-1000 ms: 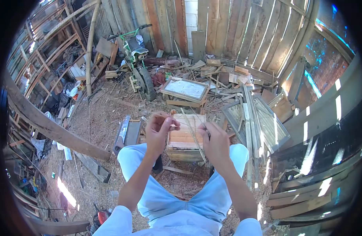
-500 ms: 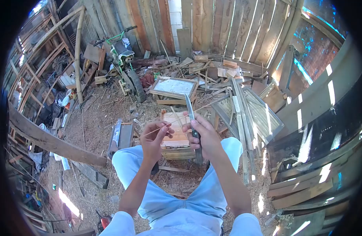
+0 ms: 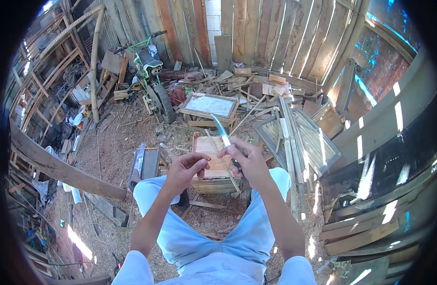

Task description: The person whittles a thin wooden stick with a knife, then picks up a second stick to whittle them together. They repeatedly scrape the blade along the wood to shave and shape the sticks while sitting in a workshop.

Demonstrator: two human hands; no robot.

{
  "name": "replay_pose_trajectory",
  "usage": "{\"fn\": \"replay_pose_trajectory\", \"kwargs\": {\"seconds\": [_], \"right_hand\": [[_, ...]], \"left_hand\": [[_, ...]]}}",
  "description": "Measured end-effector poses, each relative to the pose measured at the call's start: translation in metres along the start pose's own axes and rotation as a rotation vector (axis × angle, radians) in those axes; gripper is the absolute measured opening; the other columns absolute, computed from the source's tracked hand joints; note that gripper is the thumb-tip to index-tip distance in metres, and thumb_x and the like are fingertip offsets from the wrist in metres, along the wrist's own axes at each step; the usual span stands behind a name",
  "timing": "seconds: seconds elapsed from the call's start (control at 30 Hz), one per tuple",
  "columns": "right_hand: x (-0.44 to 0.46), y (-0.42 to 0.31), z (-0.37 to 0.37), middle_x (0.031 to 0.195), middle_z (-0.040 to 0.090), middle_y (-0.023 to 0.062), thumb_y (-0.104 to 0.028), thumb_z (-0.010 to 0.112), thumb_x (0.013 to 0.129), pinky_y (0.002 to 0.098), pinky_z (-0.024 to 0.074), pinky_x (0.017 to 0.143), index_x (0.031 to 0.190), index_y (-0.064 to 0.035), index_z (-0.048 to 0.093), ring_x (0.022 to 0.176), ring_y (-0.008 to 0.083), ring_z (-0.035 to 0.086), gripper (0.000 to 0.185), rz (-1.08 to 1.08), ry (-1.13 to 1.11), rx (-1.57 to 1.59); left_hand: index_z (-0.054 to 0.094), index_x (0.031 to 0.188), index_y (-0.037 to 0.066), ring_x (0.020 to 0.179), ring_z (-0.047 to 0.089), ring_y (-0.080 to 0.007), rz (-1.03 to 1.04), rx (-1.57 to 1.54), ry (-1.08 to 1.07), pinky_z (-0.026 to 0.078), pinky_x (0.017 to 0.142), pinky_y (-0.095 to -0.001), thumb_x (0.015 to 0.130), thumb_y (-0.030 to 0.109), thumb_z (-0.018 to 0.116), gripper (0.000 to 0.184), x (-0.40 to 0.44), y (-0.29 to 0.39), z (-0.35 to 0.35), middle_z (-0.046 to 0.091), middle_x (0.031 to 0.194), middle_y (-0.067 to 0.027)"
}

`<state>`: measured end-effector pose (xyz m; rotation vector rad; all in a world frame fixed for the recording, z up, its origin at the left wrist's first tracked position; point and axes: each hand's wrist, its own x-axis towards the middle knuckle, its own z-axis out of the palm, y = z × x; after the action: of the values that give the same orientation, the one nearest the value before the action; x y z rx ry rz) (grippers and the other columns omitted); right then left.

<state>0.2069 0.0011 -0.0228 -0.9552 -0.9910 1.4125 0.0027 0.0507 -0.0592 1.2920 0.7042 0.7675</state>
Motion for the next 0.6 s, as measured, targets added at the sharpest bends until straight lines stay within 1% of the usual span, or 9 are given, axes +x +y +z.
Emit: {"fn": "replay_pose_trajectory", "kwargs": {"seconds": [0.03, 0.13, 0.2, 0.27, 0.33, 0.37, 0.43, 0.5, 0.6], "right_hand": [[0.0, 0.005, 0.002, 0.087, 0.06, 0.0054, -0.018, 0.051, 0.095, 0.0166, 0.0326, 0.039, 0.121, -0.0007, 0.052, 0.051, 0.0045, 0.044, 0.032, -0.002, -0.004, -0.002], [-0.004, 0.013, 0.006, 0.092, 0.062, 0.0058, -0.018, 0.051, 0.096, 0.0169, 0.0332, 0.041, 0.122, -0.0006, 0.054, 0.051, 0.0046, 0.045, 0.031, 0.113, -0.094, 0.024], [-0.007, 0.013, 0.01, 0.091, 0.062, 0.0055, -0.02, 0.053, 0.095, 0.0171, 0.0328, 0.04, 0.119, 0.001, 0.056, 0.052, 0.0047, 0.045, 0.032, 0.205, -0.175, 0.045], [-0.009, 0.007, 0.001, 0.088, 0.061, 0.0048, -0.02, 0.054, 0.094, 0.0169, 0.0318, 0.04, 0.119, 0.0021, 0.056, 0.053, 0.0045, 0.045, 0.033, 0.233, -0.174, 0.091], [-0.008, -0.004, -0.007, 0.085, 0.059, 0.0049, -0.02, 0.054, 0.094, 0.0164, 0.0303, 0.04, 0.116, 0.003, 0.056, 0.053, 0.0044, 0.044, 0.032, 0.218, -0.1, 0.182], [-0.009, -0.011, -0.007, 0.082, 0.058, 0.0048, -0.019, 0.054, 0.094, 0.0159, 0.0292, 0.039, 0.109, 0.0032, 0.057, 0.051, 0.0042, 0.043, 0.027, 0.174, -0.061, 0.245], [-0.009, -0.008, -0.008, 0.084, 0.059, 0.0053, -0.019, 0.054, 0.094, 0.0162, 0.0294, 0.039, 0.11, 0.0029, 0.057, 0.051, 0.0043, 0.043, 0.027, 0.216, -0.115, 0.228], [-0.012, -0.005, -0.001, 0.089, 0.061, 0.0068, -0.018, 0.054, 0.094, 0.0171, 0.0305, 0.039, 0.114, 0.0024, 0.056, 0.052, 0.0046, 0.044, 0.029, 0.292, -0.212, 0.2], [-0.012, -0.006, 0.005, 0.092, 0.062, 0.0079, -0.018, 0.055, 0.093, 0.0176, 0.0313, 0.039, 0.118, 0.0024, 0.055, 0.053, 0.0048, 0.044, 0.032, 0.313, -0.224, 0.224]], "left_hand": [[0.061, 0.105, -0.004, 0.066, 0.057, -0.0074, 0.04, 0.048, 0.077, 0.046, 0.059, -0.0196, 0.09, 0.012, 0.06, 0.021, 0.001, -0.001, 0.002, 0.065, 0.081, -0.0057], [0.063, 0.1, -0.004, 0.064, 0.054, -0.0052, 0.056, 0.088, 0.168, 0.043, 0.057, -0.0189, 0.09, 0.011, 0.06, 0.019, -0.003, 0.005, 0.012, 0.064, 0.077, -0.0038], [0.063, 0.099, -0.004, 0.064, 0.055, -0.0052, 0.038, 0.104, 0.162, 0.042, 0.056, -0.0189, 0.09, 0.012, 0.06, 0.019, -0.007, 0.012, 0.014, 0.064, 0.077, -0.0036], [0.063, 0.099, -0.004, 0.064, 0.055, -0.0052, 0.021, 0.123, 0.16, 0.042, 0.056, -0.0189, 0.09, 0.012, 0.06, 0.019, -0.009, 0.014, 0.011, 0.064, 0.077, -0.0034], [0.064, 0.098, -0.003, 0.062, 0.053, -0.0043, -0.03, 0.006, 0.097, 0.04, 0.054, -0.0182, 0.09, 0.012, 0.061, 0.017, -0.011, 0.016, 0.006, 0.063, 0.076, -0.0024], [0.064, 0.098, -0.003, 0.062, 0.053, -0.0043, -0.028, 0.007, 0.096, 0.04, 0.054, -0.0182, 0.09, 0.012, 0.061, 0.017, -0.011, 0.017, 0.003, 0.063, 0.076, -0.0024], [0.064, 0.096, -0.001, 0.059, 0.05, -0.0033, -0.128, -0.136, 0.037, 0.036, 0.051, -0.017, 0.089, 0.013, 0.061, 0.015, -0.011, 0.021, 0.001, 0.061, 0.074, -0.0015], [0.064, 0.096, 0.0, 0.058, 0.048, -0.0029, -0.149, -0.173, 0.019, 0.035, 0.05, -0.0167, 0.089, 0.013, 0.062, 0.015, -0.009, 0.026, 0.005, 0.061, 0.073, -0.0011], [0.064, 0.096, 0.0, 0.055, 0.046, -0.0026, -0.159, -0.192, 0.022, 0.033, 0.048, -0.0162, 0.089, 0.014, 0.062, 0.016, -0.009, 0.03, 0.012, 0.06, 0.073, -0.0006]]}}
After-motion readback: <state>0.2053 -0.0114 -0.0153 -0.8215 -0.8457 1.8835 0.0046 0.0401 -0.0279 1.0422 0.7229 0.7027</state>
